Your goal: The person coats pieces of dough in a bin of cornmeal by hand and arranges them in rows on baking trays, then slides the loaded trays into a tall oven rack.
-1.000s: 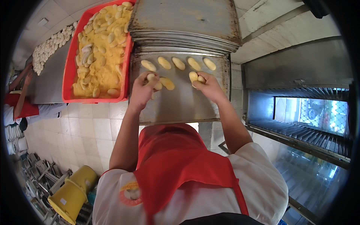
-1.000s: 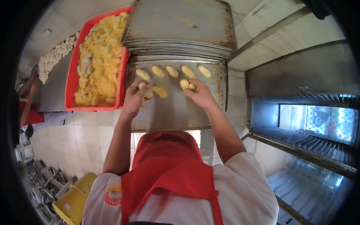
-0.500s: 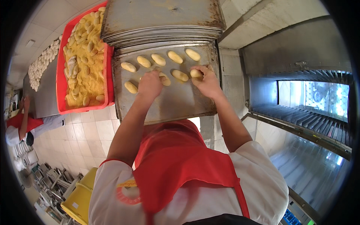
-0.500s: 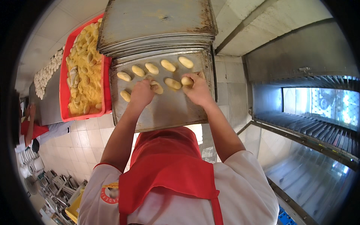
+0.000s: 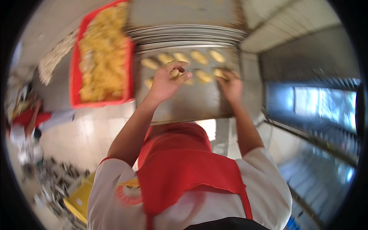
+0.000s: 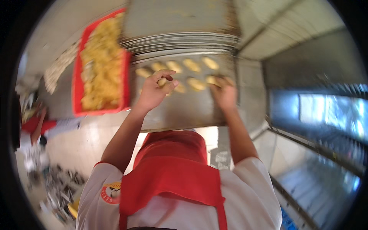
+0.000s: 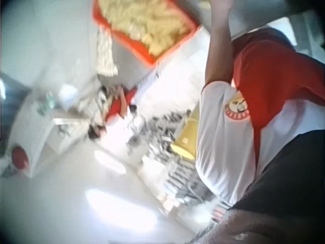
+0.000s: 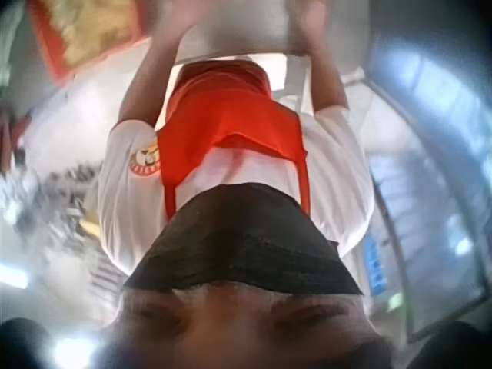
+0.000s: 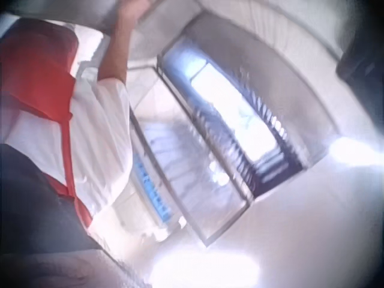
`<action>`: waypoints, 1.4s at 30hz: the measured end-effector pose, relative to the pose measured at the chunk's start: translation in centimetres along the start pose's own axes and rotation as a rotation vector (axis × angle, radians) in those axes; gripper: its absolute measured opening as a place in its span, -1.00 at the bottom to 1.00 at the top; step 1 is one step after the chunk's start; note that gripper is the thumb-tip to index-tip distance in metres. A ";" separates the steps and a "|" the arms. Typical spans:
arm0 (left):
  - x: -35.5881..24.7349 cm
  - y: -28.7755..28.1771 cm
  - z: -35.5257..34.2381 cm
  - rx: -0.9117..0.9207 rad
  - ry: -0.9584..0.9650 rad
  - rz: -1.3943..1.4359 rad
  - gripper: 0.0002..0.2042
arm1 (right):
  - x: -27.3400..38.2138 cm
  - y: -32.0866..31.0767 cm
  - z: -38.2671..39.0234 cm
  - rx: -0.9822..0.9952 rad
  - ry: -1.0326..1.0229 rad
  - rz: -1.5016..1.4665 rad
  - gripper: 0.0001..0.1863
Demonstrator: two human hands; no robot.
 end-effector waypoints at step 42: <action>16.3 -42.9 11.4 -0.251 -0.068 1.144 -0.64 | 45.9 27.6 -12.0 0.418 -0.073 0.229 -0.43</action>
Point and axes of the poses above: each hand's wrist, its own z-axis away from the middle knuckle, its own y-axis out of the palm, x = y × z, the point moved 2 cm from there along -z, towards the middle knuckle, and after that the axes turned 4 degrees about z, right-handed, at the moved point
